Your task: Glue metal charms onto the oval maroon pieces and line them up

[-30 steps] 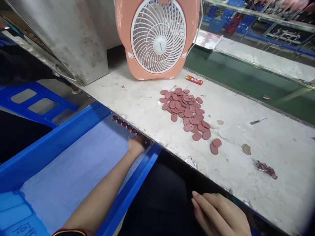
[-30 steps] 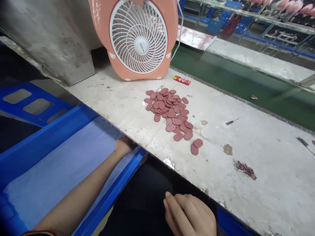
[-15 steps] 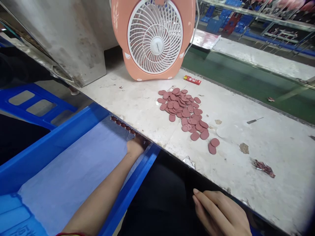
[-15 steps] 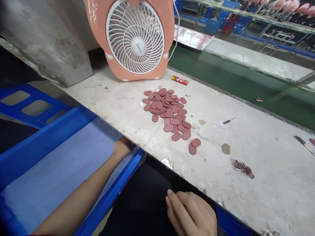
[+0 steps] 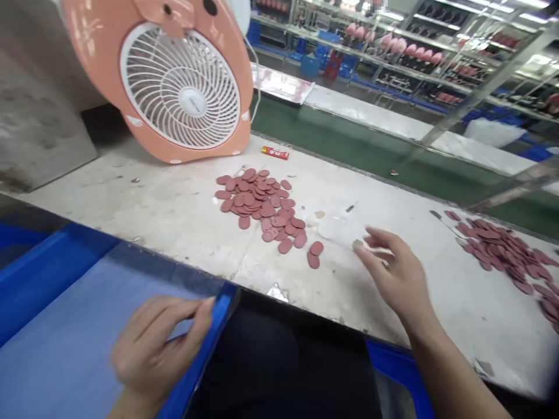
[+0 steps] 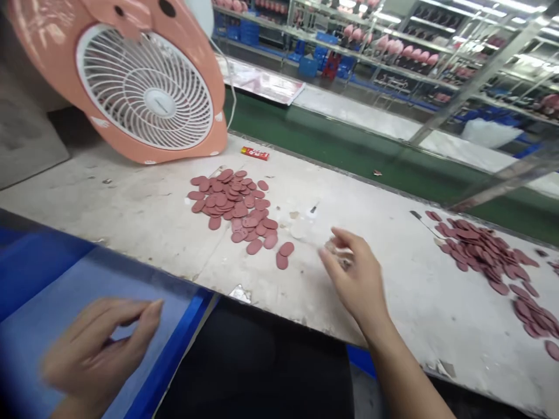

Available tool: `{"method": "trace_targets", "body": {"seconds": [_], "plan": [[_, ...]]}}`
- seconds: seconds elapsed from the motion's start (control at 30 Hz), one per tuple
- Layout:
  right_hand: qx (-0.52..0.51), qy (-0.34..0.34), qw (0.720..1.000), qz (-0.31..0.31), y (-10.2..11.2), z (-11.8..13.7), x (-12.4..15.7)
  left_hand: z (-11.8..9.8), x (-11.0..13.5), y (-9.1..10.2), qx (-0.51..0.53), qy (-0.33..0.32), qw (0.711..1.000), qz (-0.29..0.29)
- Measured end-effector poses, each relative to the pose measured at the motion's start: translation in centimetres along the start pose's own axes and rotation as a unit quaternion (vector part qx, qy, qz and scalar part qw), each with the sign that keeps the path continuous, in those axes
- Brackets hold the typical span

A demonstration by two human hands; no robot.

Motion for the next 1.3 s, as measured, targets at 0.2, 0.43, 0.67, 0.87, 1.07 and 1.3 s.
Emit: {"method": "trace_targets", "body": {"seconds": [0.2,0.43,0.67,0.87,1.07,1.3], "plan": [[-0.055,-0.054,0.990,0.115,-6.2,-0.4,-4.7,-10.2,-4.7,-11.6,-0.003,-0.110,0.973,0.203],[-0.221,-0.134,0.964,0.054,-3.6,-1.1,-2.6,-11.8,-6.1,-15.1,-0.008,-0.081,0.955,0.284],[-0.399,-0.216,0.890,0.049,-0.4,-0.3,1.2,-12.8,-4.5,-13.7,0.347,0.168,0.811,0.441],[-0.523,-0.253,0.802,0.137,0.0,0.4,3.3,-14.0,-0.4,-12.8,0.422,0.328,0.671,0.514],[-0.591,-0.254,0.722,0.255,-0.5,2.0,6.2,-15.1,5.2,-11.8,0.528,0.510,0.384,0.560],[-0.452,-0.285,0.825,0.182,1.1,-0.3,8.7,-13.4,6.4,-10.4,0.591,0.593,0.343,0.426]]}}
Point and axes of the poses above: each hand's wrist, its own x-axis away from the middle knuckle, its own y-axis out of the back of the hand, z = x × y, the point moved 6 cm from there along -x, towards the middle knuckle, and after that the axes turned 5 degrees about -z, right-handed, at the moved point
